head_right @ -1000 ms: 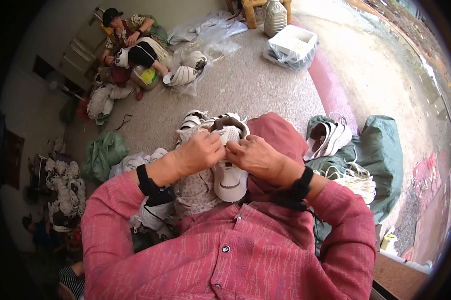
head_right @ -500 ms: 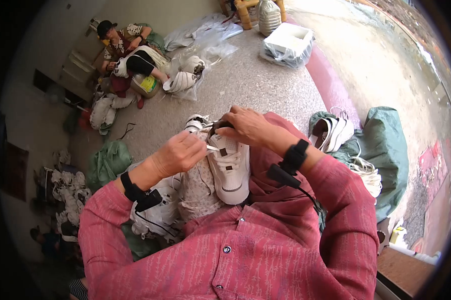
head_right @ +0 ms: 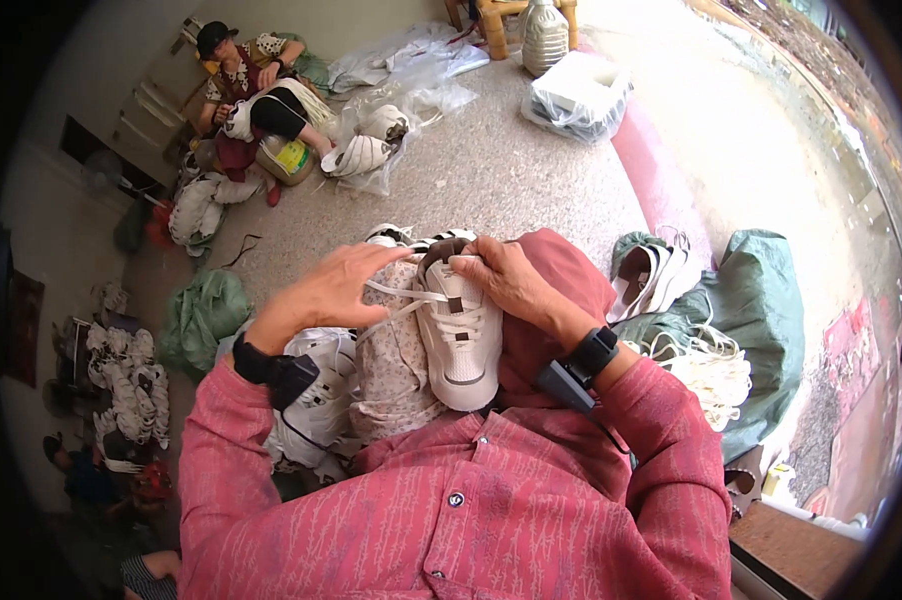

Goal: Lacing several pairs of white shoes by hand.

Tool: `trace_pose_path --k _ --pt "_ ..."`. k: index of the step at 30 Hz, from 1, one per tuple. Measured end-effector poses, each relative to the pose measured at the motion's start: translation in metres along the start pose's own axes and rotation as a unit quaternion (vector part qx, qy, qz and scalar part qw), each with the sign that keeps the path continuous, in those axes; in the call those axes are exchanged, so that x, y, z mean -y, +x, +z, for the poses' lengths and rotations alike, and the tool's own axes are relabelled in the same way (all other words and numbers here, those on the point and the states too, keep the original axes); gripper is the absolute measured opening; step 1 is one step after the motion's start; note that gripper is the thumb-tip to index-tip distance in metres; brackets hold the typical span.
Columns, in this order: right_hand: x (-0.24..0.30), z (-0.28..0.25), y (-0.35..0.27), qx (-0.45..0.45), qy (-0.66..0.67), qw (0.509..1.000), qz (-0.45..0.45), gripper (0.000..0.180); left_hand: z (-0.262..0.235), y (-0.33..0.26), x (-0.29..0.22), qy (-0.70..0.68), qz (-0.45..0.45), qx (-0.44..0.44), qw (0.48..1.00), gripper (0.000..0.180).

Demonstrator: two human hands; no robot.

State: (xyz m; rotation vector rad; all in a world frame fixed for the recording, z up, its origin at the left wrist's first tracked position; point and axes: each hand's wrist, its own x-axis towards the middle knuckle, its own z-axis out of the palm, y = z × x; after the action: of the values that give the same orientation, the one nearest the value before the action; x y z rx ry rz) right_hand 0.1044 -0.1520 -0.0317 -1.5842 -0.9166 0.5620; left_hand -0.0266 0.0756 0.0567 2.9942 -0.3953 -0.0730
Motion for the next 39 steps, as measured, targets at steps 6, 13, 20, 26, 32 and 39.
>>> trace_pose_path --k 6,13,20,26,32,39 --pt "-0.009 0.001 -0.002 -0.024 0.05 0.998 0.026 0.029 0.044 0.041 -0.021 -0.436 -0.086 0.013 0.896 0.061" --pt "-0.018 0.001 -0.001 0.009 0.203 0.977 0.057 0.024 0.087 0.028 -0.016 -0.643 -0.079 -0.049 0.76 0.052" --pt "-0.003 0.003 -0.006 0.029 0.135 0.988 0.061 0.03 0.1 0.025 -0.016 -0.623 -0.038 -0.082 0.777 0.057" --pt "0.002 0.005 -0.008 0.106 0.135 0.984 0.052 0.027 0.116 0.025 -0.021 -0.59 -0.053 -0.164 0.788 0.053" --pt "0.004 0.006 -0.012 0.112 0.165 0.98 0.019 0.025 0.108 0.025 -0.027 -0.622 -0.048 -0.156 0.766 0.049" --pt "0.007 0.006 -0.012 0.116 0.17 0.979 0.01 0.029 0.109 0.026 -0.026 -0.627 -0.058 -0.157 0.761 0.05"
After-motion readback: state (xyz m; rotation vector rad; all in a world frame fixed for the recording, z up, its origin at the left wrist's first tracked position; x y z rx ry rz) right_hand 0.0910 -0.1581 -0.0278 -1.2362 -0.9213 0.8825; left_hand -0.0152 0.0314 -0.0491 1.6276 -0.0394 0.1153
